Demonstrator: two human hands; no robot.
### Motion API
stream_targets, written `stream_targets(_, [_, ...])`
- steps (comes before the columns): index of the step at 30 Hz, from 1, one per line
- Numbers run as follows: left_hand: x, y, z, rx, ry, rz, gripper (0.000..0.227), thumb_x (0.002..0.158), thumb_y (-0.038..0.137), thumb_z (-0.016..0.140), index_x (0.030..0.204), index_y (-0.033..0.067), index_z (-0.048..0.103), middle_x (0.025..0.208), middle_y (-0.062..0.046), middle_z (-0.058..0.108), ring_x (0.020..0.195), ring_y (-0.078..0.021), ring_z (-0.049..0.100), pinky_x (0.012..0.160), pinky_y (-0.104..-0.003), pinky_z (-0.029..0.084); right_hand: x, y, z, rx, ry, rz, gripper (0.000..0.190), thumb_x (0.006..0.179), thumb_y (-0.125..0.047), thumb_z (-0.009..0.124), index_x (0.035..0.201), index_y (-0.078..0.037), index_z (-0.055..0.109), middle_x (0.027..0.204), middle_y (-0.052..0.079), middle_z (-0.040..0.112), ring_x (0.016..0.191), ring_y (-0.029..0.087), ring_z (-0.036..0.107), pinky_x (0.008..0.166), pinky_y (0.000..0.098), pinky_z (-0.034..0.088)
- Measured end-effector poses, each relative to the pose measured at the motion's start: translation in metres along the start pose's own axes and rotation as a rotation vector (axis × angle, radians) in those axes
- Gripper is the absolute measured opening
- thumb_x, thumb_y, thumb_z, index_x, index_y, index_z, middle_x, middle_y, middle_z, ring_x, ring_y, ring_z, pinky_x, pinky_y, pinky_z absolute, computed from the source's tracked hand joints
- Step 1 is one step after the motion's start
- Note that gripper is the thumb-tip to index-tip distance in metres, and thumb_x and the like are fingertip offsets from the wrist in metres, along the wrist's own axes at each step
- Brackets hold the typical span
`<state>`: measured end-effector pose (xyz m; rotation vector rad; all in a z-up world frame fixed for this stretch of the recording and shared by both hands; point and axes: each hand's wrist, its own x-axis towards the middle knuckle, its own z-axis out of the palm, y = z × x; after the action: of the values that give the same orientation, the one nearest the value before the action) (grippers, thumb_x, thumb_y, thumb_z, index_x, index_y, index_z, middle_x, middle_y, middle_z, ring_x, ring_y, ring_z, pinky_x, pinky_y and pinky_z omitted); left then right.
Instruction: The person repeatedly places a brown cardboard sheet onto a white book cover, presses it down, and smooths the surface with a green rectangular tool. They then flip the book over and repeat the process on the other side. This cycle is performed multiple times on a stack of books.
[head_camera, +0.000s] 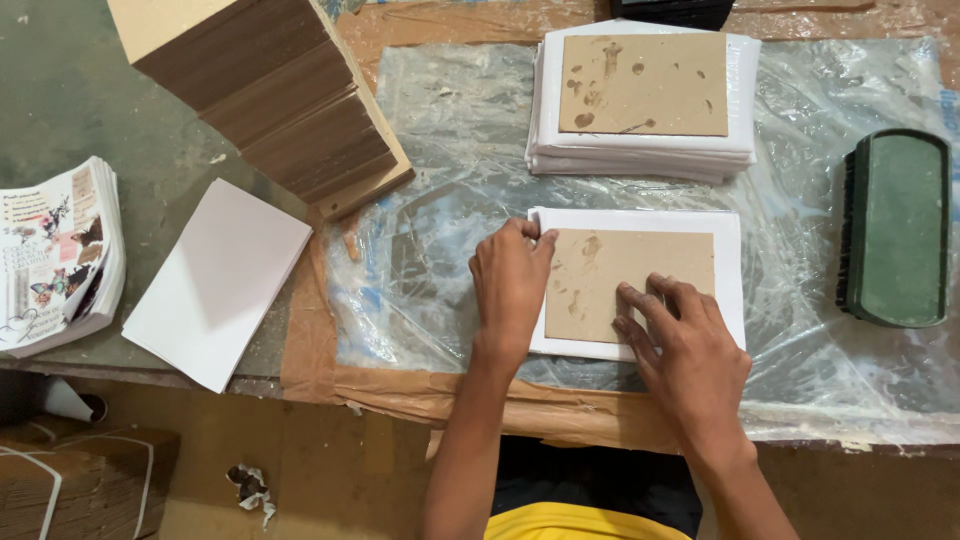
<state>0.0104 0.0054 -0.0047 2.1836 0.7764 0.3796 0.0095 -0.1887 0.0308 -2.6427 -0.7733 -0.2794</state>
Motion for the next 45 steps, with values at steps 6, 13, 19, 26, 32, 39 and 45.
stream_targets(6, [-0.007,0.000,0.005,0.178,0.125,0.287,0.021,0.092,0.017,0.070,0.098,-0.0022,0.064,0.095,-0.021,0.071,0.088,-0.0407,0.070,0.076,-0.049,0.055,0.001,-0.001,-0.001,-0.004,-0.009,0.004,0.029,0.086,-0.031,0.077,0.114,-0.024,0.078,0.120,0.000,0.071,0.104,0.023,0.069,0.073,0.0383,0.057])
stream_targets(13, [-0.041,0.017,-0.012,-0.444,-0.117,-0.107,0.043,0.100,0.017,0.059,0.138,0.0033,0.047,0.106,-0.018,0.074,0.103,-0.0372,0.074,0.083,-0.045,0.056,-0.002,0.000,0.002,0.101,0.046,0.047,0.031,0.085,-0.026,0.079,0.115,-0.021,0.078,0.121,0.002,0.071,0.106,0.024,0.069,0.078,0.0385,0.057])
stream_targets(19, [-0.071,0.019,-0.033,-0.314,-0.266,0.332,0.089,0.086,-0.006,0.063,0.164,0.0105,0.023,0.139,-0.026,0.059,0.121,-0.0435,0.064,0.094,-0.045,0.054,-0.004,0.000,-0.001,0.217,0.093,0.085,0.034,0.084,-0.023,0.079,0.118,-0.020,0.077,0.124,0.005,0.071,0.110,0.025,0.068,0.085,0.0382,0.057])
stream_targets(26, [-0.081,0.044,-0.037,-0.360,-0.318,0.135,0.088,0.086,-0.005,0.065,0.162,0.0141,0.026,0.150,-0.019,0.053,0.135,-0.0357,0.057,0.104,-0.038,0.050,-0.032,0.021,-0.027,0.443,0.119,0.241,0.028,0.087,-0.009,0.074,0.115,-0.014,0.077,0.129,0.009,0.072,0.097,0.021,0.074,0.081,0.0331,0.061])
stream_targets(32, [-0.041,0.041,-0.042,-0.646,-0.445,-0.048,0.089,0.083,-0.009,0.069,0.161,0.0111,0.029,0.158,-0.017,0.047,0.143,-0.0255,0.050,0.117,-0.036,0.040,-0.094,0.060,-0.060,0.368,0.333,0.375,0.018,0.100,0.005,0.067,0.115,-0.001,0.074,0.115,0.014,0.074,0.112,0.020,0.072,0.102,0.0313,0.058])
stream_targets(39, [0.069,0.078,-0.048,-1.113,-0.363,-0.020,0.086,0.082,-0.017,0.062,0.159,0.0026,0.027,0.156,-0.025,0.046,0.131,-0.0273,0.063,0.099,-0.031,0.056,-0.114,0.088,-0.059,0.389,0.354,0.483,0.020,0.100,0.009,0.065,0.116,0.002,0.074,0.107,0.016,0.074,0.104,0.018,0.073,0.096,0.0283,0.057])
stream_targets(45, [0.172,0.078,0.001,-1.078,-0.381,-0.002,0.089,0.076,-0.013,0.065,0.156,0.0057,0.031,0.139,-0.024,0.058,0.101,-0.0241,0.070,0.085,-0.034,0.061,-0.105,0.085,-0.052,0.397,0.345,0.509,0.023,0.094,0.008,0.067,0.114,0.000,0.075,0.105,0.014,0.076,0.100,0.018,0.074,0.092,0.0283,0.057])
